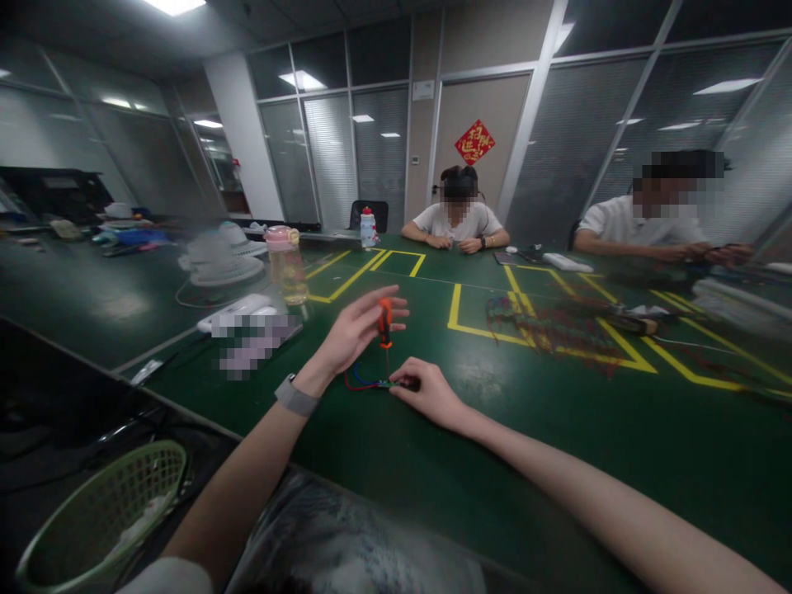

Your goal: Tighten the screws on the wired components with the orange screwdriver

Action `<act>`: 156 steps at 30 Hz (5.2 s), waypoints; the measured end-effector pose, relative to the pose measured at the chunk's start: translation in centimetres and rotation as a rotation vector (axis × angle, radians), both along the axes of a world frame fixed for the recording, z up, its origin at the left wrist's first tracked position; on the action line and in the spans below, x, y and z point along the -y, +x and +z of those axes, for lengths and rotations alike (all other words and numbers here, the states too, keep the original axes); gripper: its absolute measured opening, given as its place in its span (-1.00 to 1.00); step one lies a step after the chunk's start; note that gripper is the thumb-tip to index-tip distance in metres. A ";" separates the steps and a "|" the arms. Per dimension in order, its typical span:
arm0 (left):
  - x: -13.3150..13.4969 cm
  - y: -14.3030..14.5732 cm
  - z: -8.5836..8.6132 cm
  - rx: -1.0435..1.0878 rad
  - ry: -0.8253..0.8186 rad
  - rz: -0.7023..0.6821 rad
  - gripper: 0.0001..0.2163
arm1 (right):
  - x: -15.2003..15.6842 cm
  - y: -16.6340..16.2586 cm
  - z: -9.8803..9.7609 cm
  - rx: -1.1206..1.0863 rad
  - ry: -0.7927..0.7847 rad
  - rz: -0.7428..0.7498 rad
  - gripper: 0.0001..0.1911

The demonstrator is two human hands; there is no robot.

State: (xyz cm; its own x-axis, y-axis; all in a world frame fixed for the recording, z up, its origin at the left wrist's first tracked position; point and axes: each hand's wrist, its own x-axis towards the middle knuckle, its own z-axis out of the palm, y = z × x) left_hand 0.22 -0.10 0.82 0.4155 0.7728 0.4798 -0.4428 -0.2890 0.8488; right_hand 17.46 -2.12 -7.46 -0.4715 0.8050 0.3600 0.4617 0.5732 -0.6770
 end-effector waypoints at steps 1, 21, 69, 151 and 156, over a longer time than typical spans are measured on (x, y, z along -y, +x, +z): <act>0.0 0.0 0.0 -0.011 0.004 0.033 -0.68 | 0.0 0.0 0.0 0.001 0.000 0.002 -0.86; -0.4 -0.2 -0.3 -0.077 0.041 0.179 -0.72 | 0.0 0.0 0.1 0.008 0.000 -0.005 -0.86; -3.6 -2.6 0.0 0.048 -0.116 -0.174 -0.73 | -3.3 -3.2 0.5 -0.045 -0.025 0.123 -0.93; -3.2 -2.6 0.2 -0.256 0.273 0.371 -0.66 | -3.7 -3.2 0.3 -0.027 0.038 -0.109 -0.86; -3.5 -2.1 -0.1 -0.178 0.143 0.408 -0.62 | -3.6 -3.2 0.4 -0.056 0.042 -0.102 -0.89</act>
State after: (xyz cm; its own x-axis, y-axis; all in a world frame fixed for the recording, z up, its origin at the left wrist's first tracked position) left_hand -1.91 3.37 0.69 0.1764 0.8215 0.5422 -0.1199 -0.5288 0.8402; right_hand 14.27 1.53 -7.08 -0.3657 0.8317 0.4178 0.4811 0.5532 -0.6801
